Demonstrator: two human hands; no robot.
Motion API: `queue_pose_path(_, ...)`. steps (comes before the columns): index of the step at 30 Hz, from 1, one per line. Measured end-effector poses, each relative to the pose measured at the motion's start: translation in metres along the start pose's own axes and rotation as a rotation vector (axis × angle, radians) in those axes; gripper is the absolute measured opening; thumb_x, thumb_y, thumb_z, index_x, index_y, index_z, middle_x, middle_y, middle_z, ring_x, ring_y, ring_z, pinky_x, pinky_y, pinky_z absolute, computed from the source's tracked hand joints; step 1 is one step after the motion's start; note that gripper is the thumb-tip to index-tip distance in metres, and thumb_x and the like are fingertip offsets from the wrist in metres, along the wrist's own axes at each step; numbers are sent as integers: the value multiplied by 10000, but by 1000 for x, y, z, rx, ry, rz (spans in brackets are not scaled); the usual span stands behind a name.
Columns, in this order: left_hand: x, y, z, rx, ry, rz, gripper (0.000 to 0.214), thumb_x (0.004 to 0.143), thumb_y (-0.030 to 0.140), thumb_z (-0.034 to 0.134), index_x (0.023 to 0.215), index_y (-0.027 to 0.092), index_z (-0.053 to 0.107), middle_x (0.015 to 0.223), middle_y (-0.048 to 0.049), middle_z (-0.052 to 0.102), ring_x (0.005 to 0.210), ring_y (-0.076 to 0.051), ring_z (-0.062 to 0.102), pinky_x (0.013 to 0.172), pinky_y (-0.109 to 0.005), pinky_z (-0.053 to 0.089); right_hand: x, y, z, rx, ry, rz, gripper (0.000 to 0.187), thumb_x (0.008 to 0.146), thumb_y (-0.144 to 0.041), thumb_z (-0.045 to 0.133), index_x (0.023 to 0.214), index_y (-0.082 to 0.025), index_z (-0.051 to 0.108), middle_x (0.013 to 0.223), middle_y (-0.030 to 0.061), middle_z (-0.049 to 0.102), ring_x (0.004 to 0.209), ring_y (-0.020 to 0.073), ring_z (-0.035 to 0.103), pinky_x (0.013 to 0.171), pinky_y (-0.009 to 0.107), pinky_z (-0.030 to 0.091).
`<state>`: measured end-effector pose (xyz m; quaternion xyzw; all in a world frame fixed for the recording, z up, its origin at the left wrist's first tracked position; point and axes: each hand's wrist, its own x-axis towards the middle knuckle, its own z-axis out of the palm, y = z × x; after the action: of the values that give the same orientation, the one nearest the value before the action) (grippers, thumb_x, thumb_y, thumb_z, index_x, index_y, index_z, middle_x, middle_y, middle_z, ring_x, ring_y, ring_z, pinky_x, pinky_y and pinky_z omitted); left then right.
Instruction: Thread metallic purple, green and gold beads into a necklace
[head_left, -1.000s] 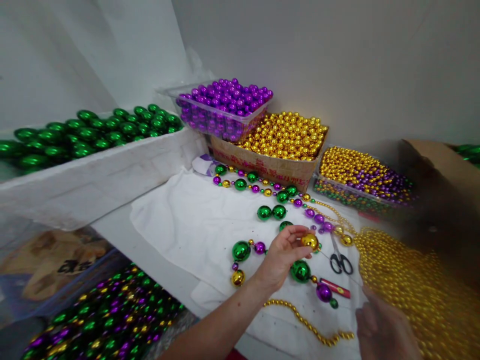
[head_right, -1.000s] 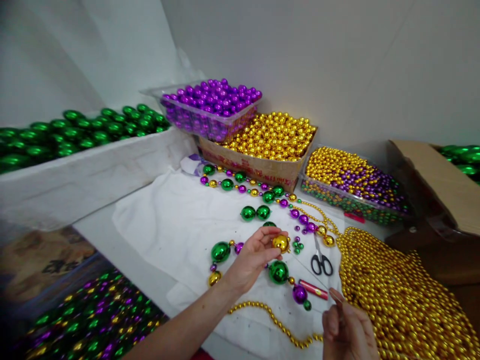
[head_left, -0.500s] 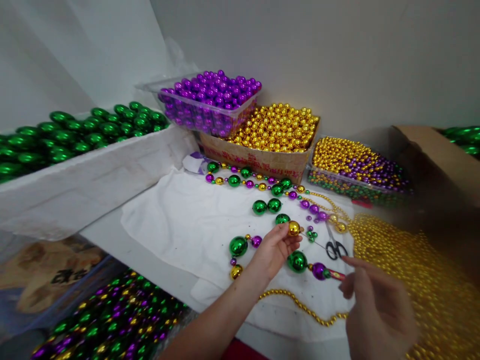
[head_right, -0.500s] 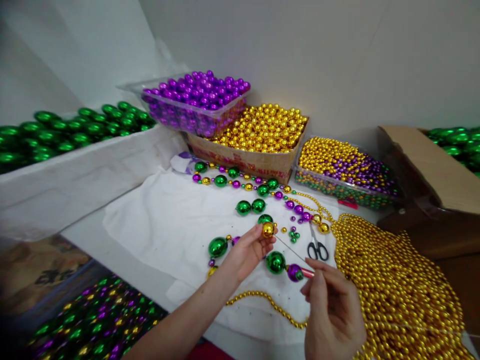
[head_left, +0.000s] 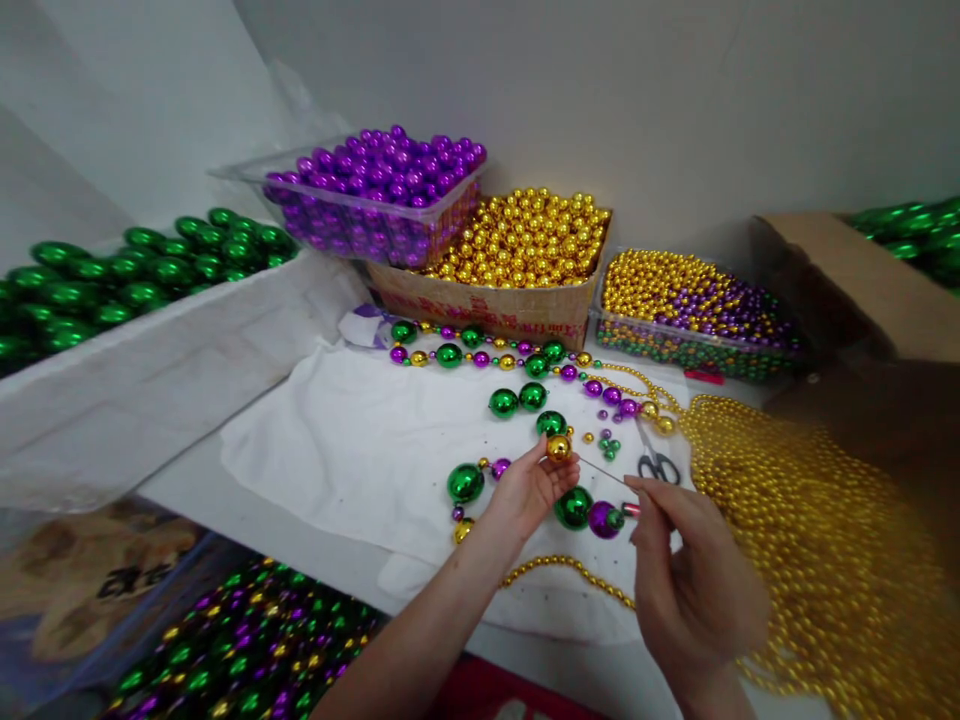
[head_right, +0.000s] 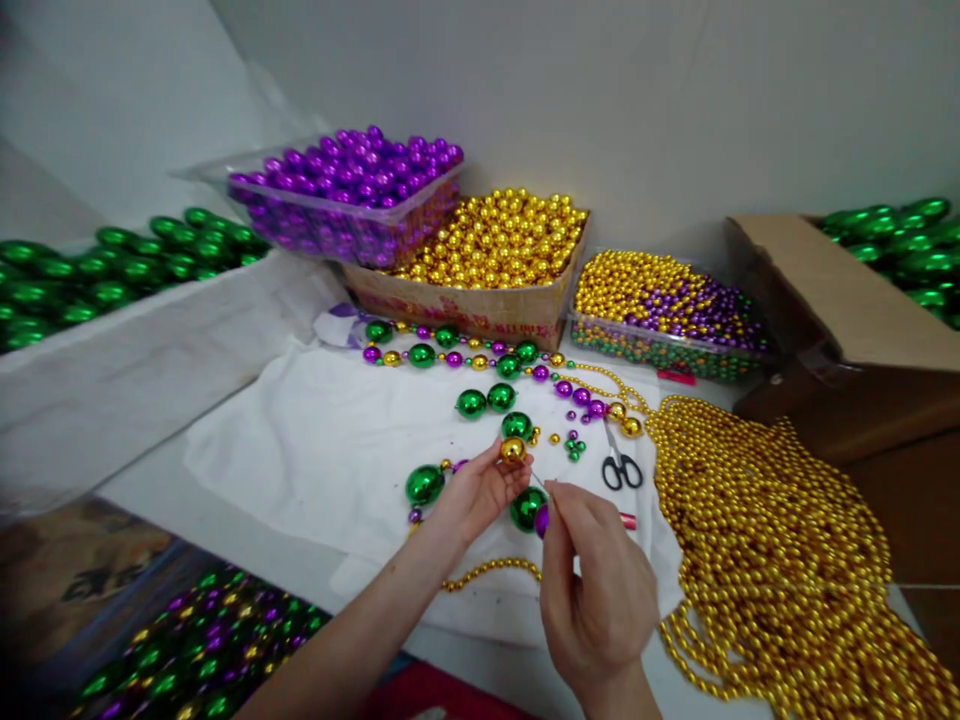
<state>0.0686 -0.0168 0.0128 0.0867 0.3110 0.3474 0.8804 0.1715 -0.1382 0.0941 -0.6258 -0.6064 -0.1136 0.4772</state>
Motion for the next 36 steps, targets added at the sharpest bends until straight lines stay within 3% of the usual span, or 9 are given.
queue_pose_path(7, 0, -3, 2, 62, -30, 38, 266, 884, 326, 512, 881, 79, 611, 773, -108, 659, 657, -150, 624, 674, -273, 520, 9, -2, 2, 4, -14, -127, 214, 868, -67, 515, 1072, -114, 562, 928, 85, 645, 872, 136, 607, 751, 228, 458)
queue_pose_path(17, -3, -5, 4, 70, -38, 86, 283, 889, 326, 494, 859, 81, 633, 758, -103, 661, 658, -153, 617, 669, -272, 511, 5, -2, 9, -84, -51, -114, 190, 885, -113, 514, 1059, -119, 587, 924, 65, 666, 822, 138, 618, 689, 222, 461)
queue_pose_path(24, -6, -3, 5, 65, -71, 105, 278, 890, 322, 494, 852, 89, 640, 767, -98, 665, 667, -155, 618, 686, -280, 510, 7, -2, 13, -45, -32, -162, 204, 869, -68, 517, 1061, -101, 577, 917, 78, 664, 858, 134, 610, 736, 213, 459)
queue_pose_path(36, -12, -1, 10, -109, -73, 26, 234, 879, 299, 528, 832, 93, 627, 740, -81, 660, 677, -136, 613, 699, -256, 496, 2, 1, 21, -67, -83, -160, 228, 871, -90, 508, 1089, -125, 568, 959, 79, 671, 871, 147, 627, 733, 230, 476)
